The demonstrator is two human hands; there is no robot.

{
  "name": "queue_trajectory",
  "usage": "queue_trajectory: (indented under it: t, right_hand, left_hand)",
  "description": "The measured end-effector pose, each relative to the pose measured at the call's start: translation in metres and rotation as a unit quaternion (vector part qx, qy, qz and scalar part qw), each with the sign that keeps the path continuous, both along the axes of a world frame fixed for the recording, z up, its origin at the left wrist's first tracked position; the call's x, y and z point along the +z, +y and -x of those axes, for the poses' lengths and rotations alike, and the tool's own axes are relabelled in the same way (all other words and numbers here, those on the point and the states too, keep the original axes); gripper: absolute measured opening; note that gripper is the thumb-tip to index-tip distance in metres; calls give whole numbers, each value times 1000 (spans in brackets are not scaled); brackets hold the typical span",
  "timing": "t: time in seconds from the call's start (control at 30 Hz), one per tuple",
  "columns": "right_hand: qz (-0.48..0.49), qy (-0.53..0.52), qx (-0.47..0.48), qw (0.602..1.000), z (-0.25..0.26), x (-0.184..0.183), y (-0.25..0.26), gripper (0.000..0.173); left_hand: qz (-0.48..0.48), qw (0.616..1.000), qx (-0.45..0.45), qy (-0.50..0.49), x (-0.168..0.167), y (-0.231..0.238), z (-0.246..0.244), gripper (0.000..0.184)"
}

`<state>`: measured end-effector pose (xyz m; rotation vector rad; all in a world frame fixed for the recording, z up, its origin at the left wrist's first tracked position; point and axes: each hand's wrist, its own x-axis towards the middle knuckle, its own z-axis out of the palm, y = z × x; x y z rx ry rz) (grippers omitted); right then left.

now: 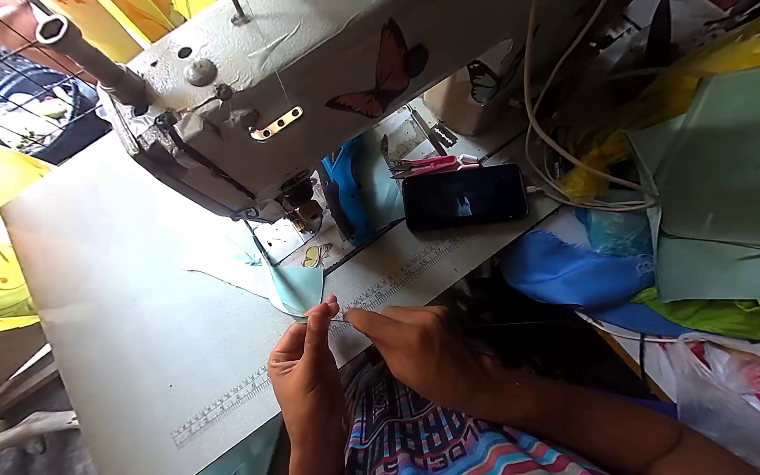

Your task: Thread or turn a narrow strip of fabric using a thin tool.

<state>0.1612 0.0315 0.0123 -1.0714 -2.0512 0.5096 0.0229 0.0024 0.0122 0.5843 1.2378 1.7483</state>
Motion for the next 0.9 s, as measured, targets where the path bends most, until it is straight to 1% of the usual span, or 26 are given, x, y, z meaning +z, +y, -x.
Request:
queue_trajectory:
  t: [0.03, 0.07, 0.1, 0.13, 0.17, 0.23, 0.27, 0.3, 0.33, 0.37, 0.4, 0.5, 0.53, 0.6, 0.7, 0.77, 0.83, 0.9]
  right_hand:
    - [40, 25, 19, 999, -1, 2, -1, 24]
    - [103, 56, 50, 992, -3, 6, 0, 24]
    - [187, 92, 86, 974, -5, 11, 3, 25]
    - [287, 125, 126, 941, -9, 17, 7, 26]
    - [389, 162, 167, 891, -13, 23, 14, 26]
    - [554, 251, 228, 760, -17, 27, 26, 20]
    - [615, 284, 248, 692, -18, 26, 29, 18]
    - [659, 302, 268, 634, -19, 23, 33, 17]
    - [686, 310, 285, 593, -20, 20, 35, 17]
    - [700, 313, 296, 569, -20, 17, 36, 17]
    - [704, 314, 301, 561, -20, 14, 37, 17]
    - [698, 321, 305, 563, -18, 11, 34, 16]
    - [699, 326, 312, 554, -17, 11, 33, 15]
    - [707, 345, 327, 524, -18, 11, 31, 16]
    - [718, 367, 354, 474, -20, 9, 32, 18]
    - [724, 376, 364, 450, -19, 9, 32, 19]
    - [727, 381, 369, 437, -19, 9, 32, 20]
    - [730, 382, 367, 433, -19, 11, 31, 20]
  left_hand:
    - [-3, 1000, -5, 6, -1, -1, 1, 15]
    - [-8, 1000, -12, 8, -2, -2, 2, 14]
    - [-14, 1000, -18, 6, -2, -3, 3, 12]
    - [-17, 1000, -23, 3, -2, -5, 4, 11]
    - [-18, 999, -26, -3, -2, -6, 5, 10]
    - [-23, 999, -35, -18, -1, -9, 5, 9]
    - [-23, 999, -36, -25, 0, -10, 5, 10]
    - [-23, 999, -35, -30, 1, -11, 4, 12]
    - [-22, 999, -33, -32, 2, -11, 3, 12]
    - [-20, 999, -28, -33, 2, -11, 2, 12]
    - [-18, 999, -21, -33, 1, -11, 2, 12]
    - [-37, 998, -29, -39, -5, -10, 4, 12]
    - [-54, 996, -50, -50, -7, -11, 6, 15]
    - [-83, 989, -95, -78, -8, -12, 7, 21]
    - [-95, 981, -118, -119, -9, -9, 7, 17]
    - [-114, 969, -157, -154, -12, -6, 10, 17]
    - [-144, 954, -188, -184, -13, -3, 11, 20]
    - [-160, 948, -199, -192, -14, -2, 11, 24]
